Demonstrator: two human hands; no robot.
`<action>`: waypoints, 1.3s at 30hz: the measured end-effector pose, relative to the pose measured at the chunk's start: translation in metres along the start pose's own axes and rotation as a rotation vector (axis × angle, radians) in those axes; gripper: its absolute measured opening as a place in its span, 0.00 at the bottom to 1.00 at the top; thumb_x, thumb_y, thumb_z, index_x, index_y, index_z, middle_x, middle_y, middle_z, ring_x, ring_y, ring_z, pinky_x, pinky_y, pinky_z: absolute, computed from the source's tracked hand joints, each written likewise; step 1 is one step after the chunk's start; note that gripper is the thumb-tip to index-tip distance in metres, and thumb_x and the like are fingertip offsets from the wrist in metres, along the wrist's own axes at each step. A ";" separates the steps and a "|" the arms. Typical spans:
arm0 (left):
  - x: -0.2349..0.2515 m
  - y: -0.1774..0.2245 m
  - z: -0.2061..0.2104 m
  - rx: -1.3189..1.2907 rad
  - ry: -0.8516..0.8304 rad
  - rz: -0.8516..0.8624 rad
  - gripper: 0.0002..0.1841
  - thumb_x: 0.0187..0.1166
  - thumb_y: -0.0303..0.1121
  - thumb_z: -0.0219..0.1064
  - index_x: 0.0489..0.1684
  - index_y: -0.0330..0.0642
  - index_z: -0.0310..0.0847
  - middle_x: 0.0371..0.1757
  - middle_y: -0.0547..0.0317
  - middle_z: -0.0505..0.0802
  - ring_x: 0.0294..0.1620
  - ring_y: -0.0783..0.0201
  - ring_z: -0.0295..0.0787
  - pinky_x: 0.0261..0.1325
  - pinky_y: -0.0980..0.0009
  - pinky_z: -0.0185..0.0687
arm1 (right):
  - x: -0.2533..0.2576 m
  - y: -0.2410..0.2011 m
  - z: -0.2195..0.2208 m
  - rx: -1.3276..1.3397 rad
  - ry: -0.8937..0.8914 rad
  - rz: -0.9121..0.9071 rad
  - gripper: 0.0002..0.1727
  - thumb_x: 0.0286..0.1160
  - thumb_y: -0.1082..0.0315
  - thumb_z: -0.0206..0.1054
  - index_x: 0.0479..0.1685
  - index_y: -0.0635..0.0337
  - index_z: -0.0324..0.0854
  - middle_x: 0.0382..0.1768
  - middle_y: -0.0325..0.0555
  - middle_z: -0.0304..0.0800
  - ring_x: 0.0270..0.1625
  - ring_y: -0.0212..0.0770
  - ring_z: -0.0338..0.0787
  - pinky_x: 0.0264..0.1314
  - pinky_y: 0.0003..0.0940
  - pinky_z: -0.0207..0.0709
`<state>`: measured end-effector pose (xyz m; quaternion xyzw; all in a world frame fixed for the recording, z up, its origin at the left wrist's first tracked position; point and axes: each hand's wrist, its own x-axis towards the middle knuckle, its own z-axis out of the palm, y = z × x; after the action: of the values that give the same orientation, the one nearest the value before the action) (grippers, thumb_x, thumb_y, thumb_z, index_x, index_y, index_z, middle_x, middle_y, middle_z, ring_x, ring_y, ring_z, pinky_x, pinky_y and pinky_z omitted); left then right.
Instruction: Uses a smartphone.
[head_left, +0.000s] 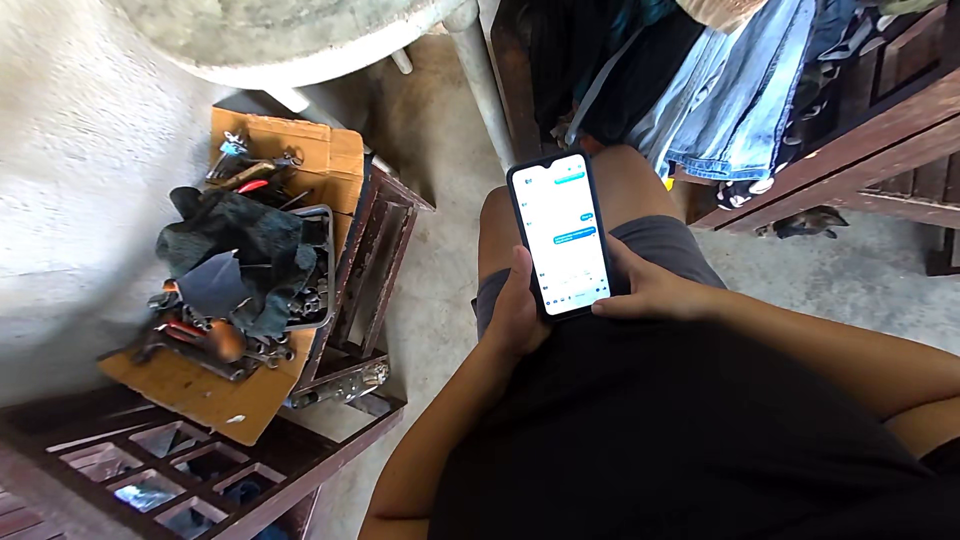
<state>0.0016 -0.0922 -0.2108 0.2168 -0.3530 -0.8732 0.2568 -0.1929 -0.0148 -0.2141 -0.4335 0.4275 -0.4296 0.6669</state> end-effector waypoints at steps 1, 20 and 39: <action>0.000 0.000 0.000 0.002 0.003 -0.002 0.32 0.82 0.68 0.50 0.73 0.57 0.73 0.61 0.64 0.93 0.64 0.65 0.90 0.69 0.61 0.85 | 0.000 0.000 0.000 -0.009 0.004 0.002 0.43 0.67 0.71 0.72 0.83 0.56 0.50 0.62 0.32 0.86 0.60 0.18 0.87 0.65 0.17 0.82; 0.000 0.000 0.001 -0.007 -0.008 0.006 0.32 0.79 0.69 0.54 0.70 0.57 0.76 0.58 0.65 0.94 0.61 0.66 0.92 0.67 0.62 0.87 | 0.006 0.022 0.001 -0.251 0.058 -0.522 0.51 0.81 0.56 0.67 0.94 0.63 0.34 0.86 0.48 0.65 0.81 0.27 0.73 0.83 0.28 0.71; 0.001 0.002 0.002 0.080 -0.037 0.061 0.35 0.72 0.71 0.61 0.71 0.59 0.69 0.58 0.70 0.93 0.61 0.69 0.91 0.66 0.64 0.87 | 0.005 0.021 0.000 -0.160 0.048 -0.500 0.58 0.79 0.57 0.70 0.95 0.55 0.23 0.80 0.41 0.74 0.75 0.28 0.81 0.78 0.29 0.78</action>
<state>0.0002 -0.0936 -0.2081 0.1998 -0.3985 -0.8541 0.2679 -0.1869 -0.0144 -0.2349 -0.5665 0.3554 -0.5563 0.4933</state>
